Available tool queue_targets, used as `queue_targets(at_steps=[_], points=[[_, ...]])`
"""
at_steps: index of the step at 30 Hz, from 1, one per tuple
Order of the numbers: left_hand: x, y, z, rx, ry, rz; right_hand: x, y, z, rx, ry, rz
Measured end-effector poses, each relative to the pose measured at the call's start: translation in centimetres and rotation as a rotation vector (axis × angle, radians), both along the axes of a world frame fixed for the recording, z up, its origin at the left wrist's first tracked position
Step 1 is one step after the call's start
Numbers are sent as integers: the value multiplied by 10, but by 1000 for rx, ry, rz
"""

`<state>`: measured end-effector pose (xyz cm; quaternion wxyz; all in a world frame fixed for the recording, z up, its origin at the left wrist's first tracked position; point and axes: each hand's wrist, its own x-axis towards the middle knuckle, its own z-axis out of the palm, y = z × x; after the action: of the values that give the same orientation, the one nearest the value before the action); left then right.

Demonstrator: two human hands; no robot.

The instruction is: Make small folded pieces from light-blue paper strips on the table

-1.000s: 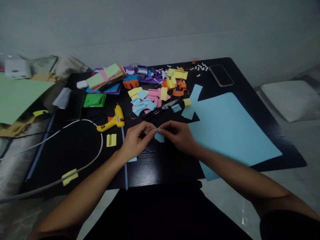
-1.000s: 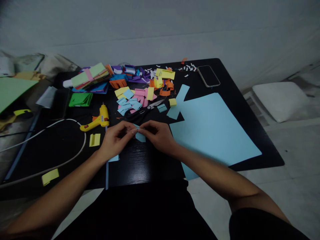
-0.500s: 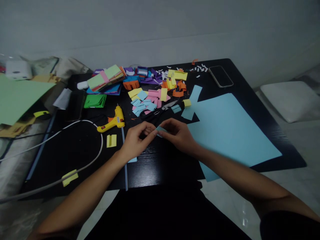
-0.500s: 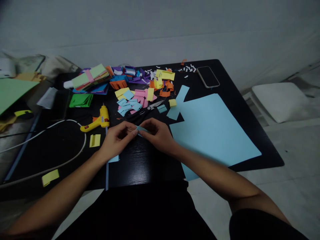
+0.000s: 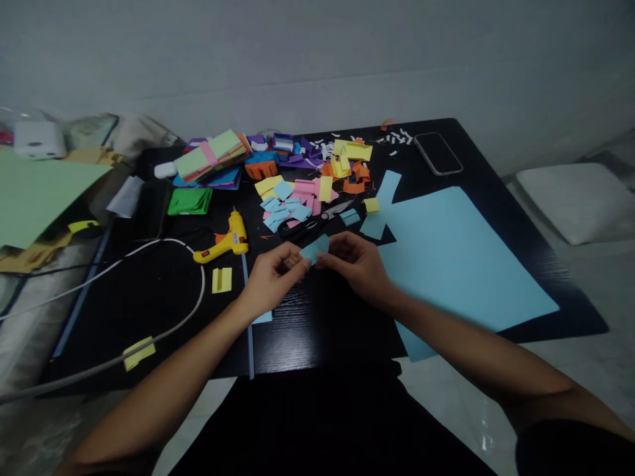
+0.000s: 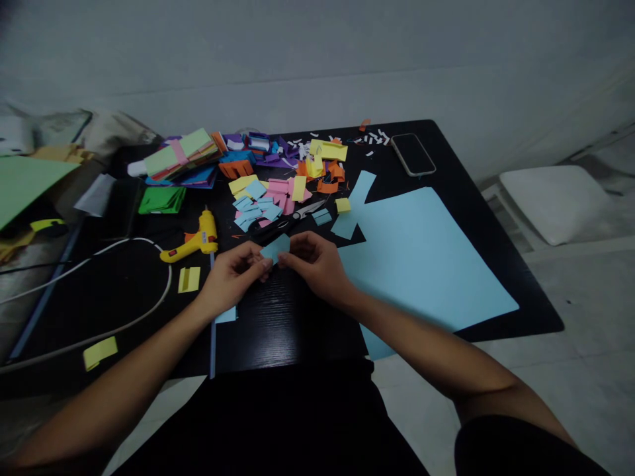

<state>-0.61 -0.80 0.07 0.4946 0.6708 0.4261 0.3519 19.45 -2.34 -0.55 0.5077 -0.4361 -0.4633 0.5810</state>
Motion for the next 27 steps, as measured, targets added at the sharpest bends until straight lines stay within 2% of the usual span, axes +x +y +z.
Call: queue_targets(at_steps=[3, 9, 15, 22, 27], points=[[0, -1, 2, 40, 18, -29, 0, 0, 0, 23, -29, -19], [1, -4, 2, 124, -63, 12, -1, -5, 2, 110, -155, 46], [3, -4, 3, 138, -76, 47, -3, -6, 2, 138, -130, 10], [1, -2, 4, 157, -69, 2, 0, -4, 7, 139, -115, 35], [-1, -2, 3, 270, -4, 14, 1, -5, 8, 117, -106, 40]])
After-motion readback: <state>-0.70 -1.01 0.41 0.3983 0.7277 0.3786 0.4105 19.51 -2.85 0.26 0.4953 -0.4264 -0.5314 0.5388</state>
